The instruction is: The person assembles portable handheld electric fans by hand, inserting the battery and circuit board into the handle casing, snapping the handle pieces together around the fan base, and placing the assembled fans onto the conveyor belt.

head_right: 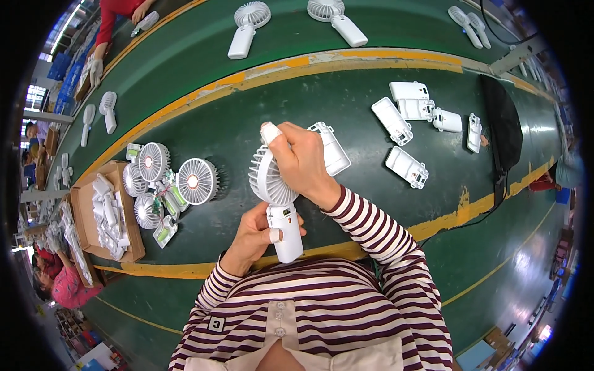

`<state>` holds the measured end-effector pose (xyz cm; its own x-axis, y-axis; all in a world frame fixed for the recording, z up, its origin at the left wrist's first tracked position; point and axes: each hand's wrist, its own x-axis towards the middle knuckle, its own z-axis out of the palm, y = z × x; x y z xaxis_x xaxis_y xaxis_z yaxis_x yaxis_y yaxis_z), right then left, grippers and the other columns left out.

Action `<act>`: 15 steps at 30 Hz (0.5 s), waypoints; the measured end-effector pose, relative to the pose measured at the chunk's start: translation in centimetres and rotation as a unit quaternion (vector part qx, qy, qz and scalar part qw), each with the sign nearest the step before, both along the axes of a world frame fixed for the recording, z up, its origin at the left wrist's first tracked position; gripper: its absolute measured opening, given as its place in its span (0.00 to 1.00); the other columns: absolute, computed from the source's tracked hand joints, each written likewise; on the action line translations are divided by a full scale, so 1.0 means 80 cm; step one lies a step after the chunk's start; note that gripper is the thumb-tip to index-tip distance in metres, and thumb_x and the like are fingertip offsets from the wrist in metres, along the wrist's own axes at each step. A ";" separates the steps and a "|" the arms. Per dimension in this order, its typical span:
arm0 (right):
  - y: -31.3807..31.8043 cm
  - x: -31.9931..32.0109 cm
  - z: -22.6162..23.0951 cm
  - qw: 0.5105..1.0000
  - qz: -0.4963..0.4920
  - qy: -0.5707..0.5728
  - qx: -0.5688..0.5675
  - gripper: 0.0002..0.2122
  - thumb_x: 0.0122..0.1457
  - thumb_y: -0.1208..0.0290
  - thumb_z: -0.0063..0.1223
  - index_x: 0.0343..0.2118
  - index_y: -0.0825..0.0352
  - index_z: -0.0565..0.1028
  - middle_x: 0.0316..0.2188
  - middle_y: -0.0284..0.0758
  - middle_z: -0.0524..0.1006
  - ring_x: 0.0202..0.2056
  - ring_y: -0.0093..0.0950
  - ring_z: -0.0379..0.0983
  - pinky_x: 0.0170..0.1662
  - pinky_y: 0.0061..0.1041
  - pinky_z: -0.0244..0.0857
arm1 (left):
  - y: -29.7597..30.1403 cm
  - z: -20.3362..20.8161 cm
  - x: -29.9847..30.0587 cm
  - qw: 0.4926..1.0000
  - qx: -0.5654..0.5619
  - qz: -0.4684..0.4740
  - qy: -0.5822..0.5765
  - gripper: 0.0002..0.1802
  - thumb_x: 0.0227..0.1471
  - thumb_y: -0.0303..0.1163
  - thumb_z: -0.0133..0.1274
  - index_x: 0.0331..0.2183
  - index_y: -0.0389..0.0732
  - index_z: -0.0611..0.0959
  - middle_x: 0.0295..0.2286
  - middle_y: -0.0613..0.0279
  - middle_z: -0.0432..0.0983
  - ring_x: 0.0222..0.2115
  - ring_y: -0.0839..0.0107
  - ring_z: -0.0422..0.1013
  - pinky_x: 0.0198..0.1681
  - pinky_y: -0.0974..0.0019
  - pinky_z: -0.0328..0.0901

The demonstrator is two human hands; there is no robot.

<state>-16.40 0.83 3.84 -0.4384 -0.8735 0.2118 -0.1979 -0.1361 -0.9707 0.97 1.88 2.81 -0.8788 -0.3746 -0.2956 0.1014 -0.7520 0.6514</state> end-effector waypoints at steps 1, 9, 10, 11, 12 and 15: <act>0.000 -0.001 0.011 0.999 0.004 0.045 0.030 0.11 0.56 0.69 0.41 0.30 0.75 0.70 0.17 0.30 0.66 0.20 0.17 0.61 0.21 0.17 0.55 | -0.001 0.000 0.001 1.000 -0.010 0.012 -0.008 0.31 0.39 0.25 0.58 0.47 0.35 0.65 0.36 0.54 0.72 0.36 0.62 0.72 0.41 0.60 0.66; 0.034 0.035 0.007 0.935 0.145 0.143 0.290 0.22 0.42 0.55 0.53 0.30 0.74 0.72 0.28 0.45 0.72 0.30 0.40 0.71 0.33 0.32 0.64 | -0.025 -0.018 -0.007 0.965 -0.146 0.210 -0.058 0.31 0.38 0.17 0.57 0.47 0.33 0.67 0.38 0.59 0.71 0.37 0.72 0.69 0.42 0.68 0.65; 0.031 0.034 0.012 0.937 0.151 0.125 0.288 0.21 0.41 0.56 0.53 0.29 0.74 0.72 0.28 0.45 0.72 0.30 0.40 0.70 0.33 0.32 0.64 | -0.026 -0.019 -0.007 0.960 -0.179 0.209 -0.049 0.30 0.38 0.18 0.58 0.47 0.32 0.68 0.38 0.60 0.71 0.37 0.73 0.69 0.43 0.68 0.64; 0.030 0.031 0.010 0.937 0.150 0.126 0.288 0.21 0.41 0.56 0.53 0.29 0.74 0.72 0.28 0.45 0.72 0.30 0.40 0.70 0.33 0.32 0.64 | -0.027 -0.019 -0.007 0.961 -0.178 0.208 -0.047 0.30 0.38 0.18 0.58 0.47 0.32 0.68 0.38 0.60 0.71 0.37 0.73 0.69 0.43 0.68 0.64; 0.030 0.028 0.005 0.938 0.170 0.114 0.281 0.21 0.41 0.57 0.52 0.29 0.74 0.72 0.28 0.45 0.72 0.30 0.40 0.70 0.33 0.32 0.64 | -0.027 -0.020 -0.005 0.966 -0.165 0.192 -0.044 0.31 0.37 0.18 0.58 0.47 0.33 0.68 0.38 0.61 0.71 0.38 0.73 0.69 0.43 0.68 0.65; 0.029 0.020 -0.005 0.939 0.196 0.069 0.273 0.20 0.41 0.59 0.52 0.29 0.74 0.72 0.28 0.45 0.72 0.29 0.40 0.70 0.33 0.31 0.63 | -0.028 -0.019 -0.005 0.973 -0.142 0.175 -0.041 0.32 0.37 0.17 0.57 0.48 0.33 0.67 0.39 0.60 0.70 0.39 0.72 0.69 0.42 0.68 0.65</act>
<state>-14.77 3.13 3.41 -0.0616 -0.9572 -0.2830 -0.3653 0.2854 -0.8861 0.53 -0.39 1.26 -0.6608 -0.7236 -0.1994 0.2580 -0.4684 0.8450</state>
